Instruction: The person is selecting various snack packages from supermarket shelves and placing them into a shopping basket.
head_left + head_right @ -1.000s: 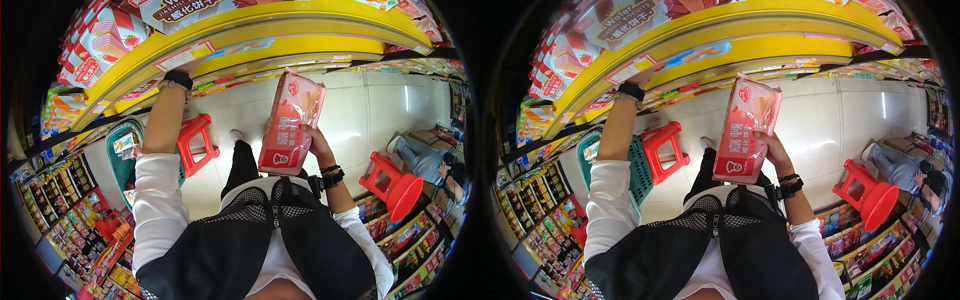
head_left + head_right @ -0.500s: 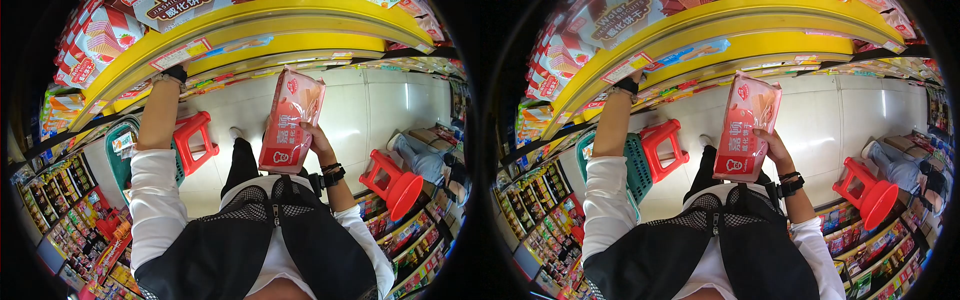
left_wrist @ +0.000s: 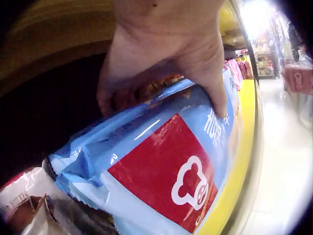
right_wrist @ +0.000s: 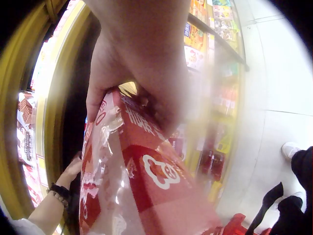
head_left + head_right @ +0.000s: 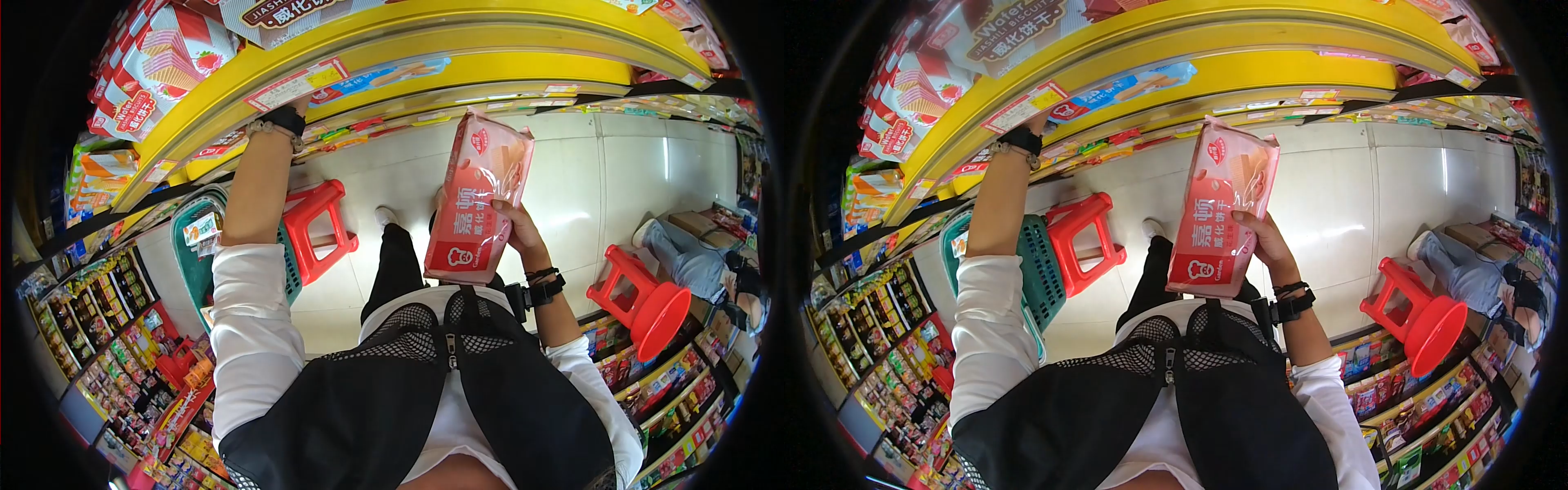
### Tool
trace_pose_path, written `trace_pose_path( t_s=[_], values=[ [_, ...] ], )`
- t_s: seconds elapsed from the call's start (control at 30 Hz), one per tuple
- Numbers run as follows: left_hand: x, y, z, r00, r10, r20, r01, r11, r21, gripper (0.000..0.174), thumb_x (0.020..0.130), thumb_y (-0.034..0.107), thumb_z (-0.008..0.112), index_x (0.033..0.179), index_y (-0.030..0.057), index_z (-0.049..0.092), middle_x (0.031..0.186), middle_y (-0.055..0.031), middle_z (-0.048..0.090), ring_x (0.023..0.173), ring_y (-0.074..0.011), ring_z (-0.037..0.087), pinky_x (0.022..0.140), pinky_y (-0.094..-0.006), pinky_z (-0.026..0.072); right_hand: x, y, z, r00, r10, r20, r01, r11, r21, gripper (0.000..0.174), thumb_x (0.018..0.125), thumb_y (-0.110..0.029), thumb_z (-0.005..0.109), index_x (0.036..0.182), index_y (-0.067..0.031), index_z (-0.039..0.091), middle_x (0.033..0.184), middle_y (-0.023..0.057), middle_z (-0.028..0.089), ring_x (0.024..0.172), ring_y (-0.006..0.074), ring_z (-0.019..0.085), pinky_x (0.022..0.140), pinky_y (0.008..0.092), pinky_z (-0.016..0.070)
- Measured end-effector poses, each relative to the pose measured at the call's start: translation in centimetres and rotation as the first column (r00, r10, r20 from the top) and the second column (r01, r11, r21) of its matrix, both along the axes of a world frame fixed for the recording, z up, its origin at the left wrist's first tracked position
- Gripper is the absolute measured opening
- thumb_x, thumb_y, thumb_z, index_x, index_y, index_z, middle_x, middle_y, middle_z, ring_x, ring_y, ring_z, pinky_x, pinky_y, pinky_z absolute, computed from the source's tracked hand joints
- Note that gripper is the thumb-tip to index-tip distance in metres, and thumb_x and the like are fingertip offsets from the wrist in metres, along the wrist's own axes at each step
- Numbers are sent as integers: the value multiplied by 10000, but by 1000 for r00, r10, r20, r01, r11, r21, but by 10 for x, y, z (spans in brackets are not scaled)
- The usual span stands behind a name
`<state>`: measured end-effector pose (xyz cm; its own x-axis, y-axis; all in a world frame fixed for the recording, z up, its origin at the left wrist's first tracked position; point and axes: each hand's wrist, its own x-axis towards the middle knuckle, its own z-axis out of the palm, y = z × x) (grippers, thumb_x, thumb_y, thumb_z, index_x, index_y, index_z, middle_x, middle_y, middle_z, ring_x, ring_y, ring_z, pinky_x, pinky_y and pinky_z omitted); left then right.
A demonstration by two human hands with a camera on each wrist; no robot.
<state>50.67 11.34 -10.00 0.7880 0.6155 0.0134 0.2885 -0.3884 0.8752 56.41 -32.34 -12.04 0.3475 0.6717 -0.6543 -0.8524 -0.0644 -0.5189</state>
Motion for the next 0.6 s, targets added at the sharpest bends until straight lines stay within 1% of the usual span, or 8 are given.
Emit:
trace_pose_path(
  t_s=[0.4,0.6],
  values=[
    [2,-1,7,997,69,-25,-69,997,-24,604,840,466,511,1272,55,415,1299,-134,438,1164,-274,447,976,-359,349,-2,1,-1,1000,2,10,-2,1000,26,545,796,-173,621,1248,15,382,1114,100,548,1006,191,551,865,308,452],
    [2,0,10,993,110,-37,-111,993,-31,607,841,464,509,1277,53,408,1304,-133,433,1167,-272,444,978,-358,347,-3,1,-3,1000,22,13,-23,1000,21,551,791,-176,628,1248,11,383,1109,99,550,1002,191,553,869,307,451]
  ],
)
